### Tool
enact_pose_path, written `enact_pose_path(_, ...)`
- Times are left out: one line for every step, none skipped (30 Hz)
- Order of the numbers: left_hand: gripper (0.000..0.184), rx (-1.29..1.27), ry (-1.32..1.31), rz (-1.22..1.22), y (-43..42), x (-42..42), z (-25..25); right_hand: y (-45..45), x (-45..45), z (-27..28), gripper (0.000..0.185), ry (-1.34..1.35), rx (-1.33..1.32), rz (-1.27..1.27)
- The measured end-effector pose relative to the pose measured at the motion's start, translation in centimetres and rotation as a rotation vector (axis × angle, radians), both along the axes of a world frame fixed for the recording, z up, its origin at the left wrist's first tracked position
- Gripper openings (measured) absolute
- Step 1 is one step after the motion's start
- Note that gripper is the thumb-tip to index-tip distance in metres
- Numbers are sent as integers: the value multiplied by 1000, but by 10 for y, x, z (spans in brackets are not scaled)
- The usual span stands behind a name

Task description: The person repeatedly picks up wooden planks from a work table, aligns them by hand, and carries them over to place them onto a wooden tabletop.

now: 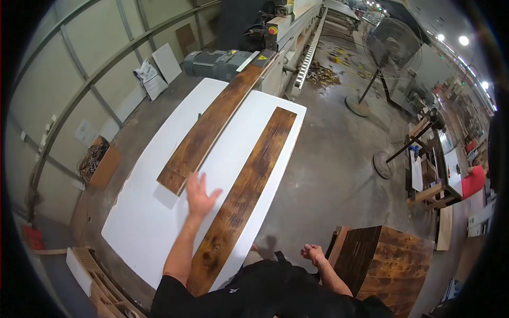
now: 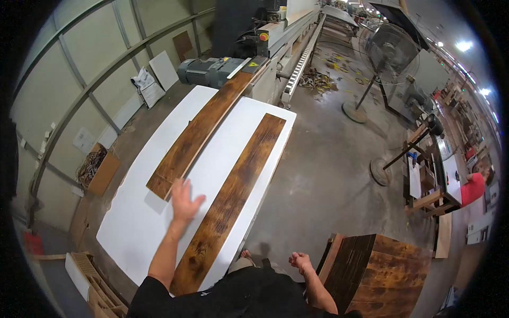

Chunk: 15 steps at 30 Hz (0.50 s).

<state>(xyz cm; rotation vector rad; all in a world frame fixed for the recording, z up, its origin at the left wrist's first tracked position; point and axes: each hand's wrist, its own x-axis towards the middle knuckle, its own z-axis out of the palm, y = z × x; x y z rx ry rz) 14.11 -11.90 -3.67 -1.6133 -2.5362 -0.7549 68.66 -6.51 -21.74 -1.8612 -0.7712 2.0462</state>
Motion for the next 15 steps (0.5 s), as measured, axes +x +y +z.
enact_pose_path(120, -86, 115, 104, 14, -17, 28, 7, -10, 26, 21, -21, 15, 15)
enact_pose_path(123, -155, 77, 165, 30, -33, 44, 15, -16, 41, 21, -42, 33, 30)
enact_pose_path(125, -226, 39, 226, 44, -46, 57, 23, -11, 33, 19, -21, 25, 22)
enact_pose_path(128, -298, 1, 288, 53, -56, 64, 30, -6, 29, 18, -1, 15, 16)
enact_pose_path(131, -379, -18, 300, 59, -63, 68, 34, 1, 19, 16, 22, 5, 10)
enact_pose_path(134, -456, -34, 312, 68, -70, 72, 38, 4, 19, 17, -11, -16, -41)
enact_pose_path(138, -533, -49, 325, 75, -79, 75, 40, 10, 18, 17, -42, -37, -91)
enact_pose_path(140, -540, -73, 338, 78, -90, 74, 43, 16, 16, 18, -73, -58, -142)
enact_pose_path(143, -545, -93, 346, 77, -103, 70, 46, 23, 11, 18, -75, -73, -158)
enact_pose_path(146, -549, -114, 353, 78, -113, 66, 48, 31, 8, 19, -77, -87, -176)
enact_pose_path(146, -558, -121, 351, 79, -119, 64, 52, 40, 4, 19, -78, -101, -194)
enact_pose_path(146, -565, -128, 349, 79, -124, 65, 58, 47, -1, 20, -138, -78, -150)
enact_pose_path(146, -575, -135, 347, 79, -126, 66, 63, 54, -5, 21, -198, -57, -107)
enact_pose_path(145, -571, -133, 341, 82, -127, 72, 68, 59, -9, 22, -259, -40, -63)
enact_pose_path(144, -571, -133, 336, 83, -127, 79, 76, 63, -15, 24, -239, -81, -120)
